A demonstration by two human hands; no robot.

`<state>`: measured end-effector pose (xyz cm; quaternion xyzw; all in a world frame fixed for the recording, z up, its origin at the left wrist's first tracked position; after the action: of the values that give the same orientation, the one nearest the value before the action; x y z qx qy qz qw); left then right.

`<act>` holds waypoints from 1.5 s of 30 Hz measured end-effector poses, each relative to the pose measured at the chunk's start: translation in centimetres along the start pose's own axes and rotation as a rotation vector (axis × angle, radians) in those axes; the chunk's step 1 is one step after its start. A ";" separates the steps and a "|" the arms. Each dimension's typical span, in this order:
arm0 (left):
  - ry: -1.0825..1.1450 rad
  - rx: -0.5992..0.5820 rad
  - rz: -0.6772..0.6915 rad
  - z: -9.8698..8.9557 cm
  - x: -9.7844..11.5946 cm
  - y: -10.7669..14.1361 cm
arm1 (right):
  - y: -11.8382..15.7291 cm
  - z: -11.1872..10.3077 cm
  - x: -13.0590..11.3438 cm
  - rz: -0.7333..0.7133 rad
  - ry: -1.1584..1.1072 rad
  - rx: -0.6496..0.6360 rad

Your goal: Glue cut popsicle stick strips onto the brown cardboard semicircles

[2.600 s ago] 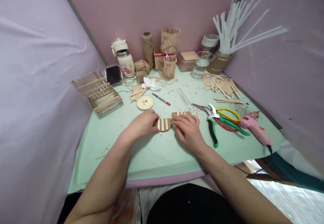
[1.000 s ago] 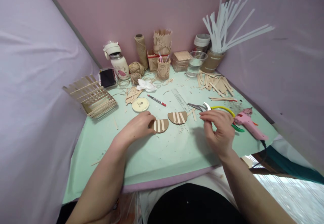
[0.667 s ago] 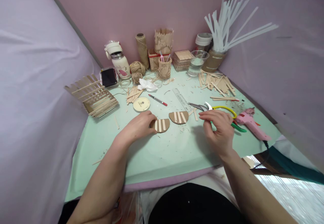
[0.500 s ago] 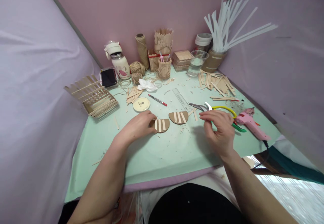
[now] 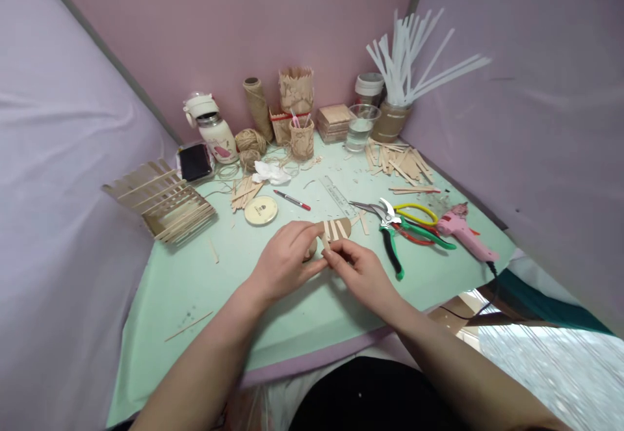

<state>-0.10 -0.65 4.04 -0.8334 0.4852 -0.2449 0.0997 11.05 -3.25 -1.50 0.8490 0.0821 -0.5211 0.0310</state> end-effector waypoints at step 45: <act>1.477 0.003 -0.717 5.9 -3.8 1.6 | 3.5 -2.4 -0.3 0.013 0.308 -0.003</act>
<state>0.10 1.32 -2.87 -0.5619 0.1297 -0.7480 -0.3286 13.58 -6.45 -0.25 0.9193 0.0811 -0.3844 0.0225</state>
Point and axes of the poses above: each hand's wrist, its own y-axis away from the middle knuckle, its own z-axis out of the palm, x = y × z, the point moved 9 cm from there along -y, towards the middle knuckle, and after that the axes turned 10 degrees about -x, right-handed, at the moved point
